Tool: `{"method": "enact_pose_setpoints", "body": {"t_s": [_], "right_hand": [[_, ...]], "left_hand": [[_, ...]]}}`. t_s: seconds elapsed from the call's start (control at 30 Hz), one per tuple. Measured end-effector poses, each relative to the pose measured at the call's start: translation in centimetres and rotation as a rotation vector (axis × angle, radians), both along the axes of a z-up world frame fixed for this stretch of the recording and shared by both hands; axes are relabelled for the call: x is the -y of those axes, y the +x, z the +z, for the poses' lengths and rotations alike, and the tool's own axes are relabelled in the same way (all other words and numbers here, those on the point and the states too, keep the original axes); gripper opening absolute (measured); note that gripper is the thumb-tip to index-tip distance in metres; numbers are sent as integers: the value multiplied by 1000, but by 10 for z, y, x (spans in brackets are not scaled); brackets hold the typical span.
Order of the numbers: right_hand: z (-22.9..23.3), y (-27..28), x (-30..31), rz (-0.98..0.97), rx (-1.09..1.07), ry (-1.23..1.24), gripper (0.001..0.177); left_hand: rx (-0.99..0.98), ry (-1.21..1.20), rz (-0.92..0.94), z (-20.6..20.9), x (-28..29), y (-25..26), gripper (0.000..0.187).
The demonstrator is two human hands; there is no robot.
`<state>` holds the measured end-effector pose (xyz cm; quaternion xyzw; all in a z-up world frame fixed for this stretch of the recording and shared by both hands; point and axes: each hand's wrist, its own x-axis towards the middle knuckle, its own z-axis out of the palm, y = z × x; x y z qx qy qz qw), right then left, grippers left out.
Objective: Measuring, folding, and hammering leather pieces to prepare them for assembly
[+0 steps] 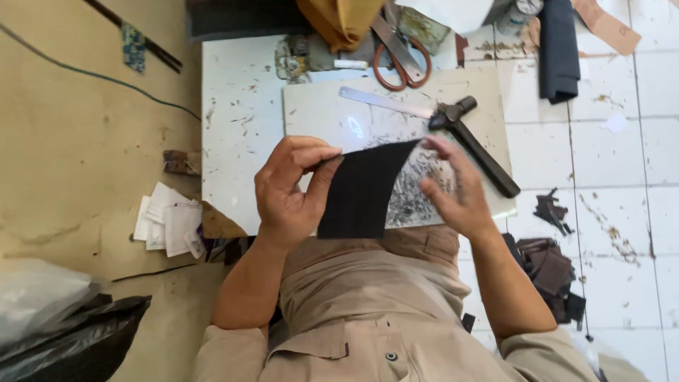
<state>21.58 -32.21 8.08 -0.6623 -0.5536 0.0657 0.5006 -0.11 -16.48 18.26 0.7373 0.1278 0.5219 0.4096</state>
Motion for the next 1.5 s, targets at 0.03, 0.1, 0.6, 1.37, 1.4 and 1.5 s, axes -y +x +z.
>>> {"method": "enact_pose_setpoints", "body": {"t_s": [0.03, 0.1, 0.6, 1.37, 1.4, 1.5], "right_hand": [[6, -15, 0, 199, -309, 77, 73], [-13, -26, 18, 191, -440, 146, 50], [-47, 156, 203, -693, -527, 111, 11], [-26, 38, -80, 37, 392, -49, 37], [-25, 28, -84, 78, 421, -46, 37], [-33, 6, -96, 149, 445, -30, 39]], "left_hand": [[36, 39, -9, 11, 12, 4, 10], [75, 29, -36, 16, 31, 20, 10], [-532, -157, -242, -107, 22, 39, 36], [-324, -295, -48, -141, -34, 8, 28], [-326, -248, 46, -139, -49, 3, 29], [-318, -134, 260, -152, -108, -8, 29]]}}
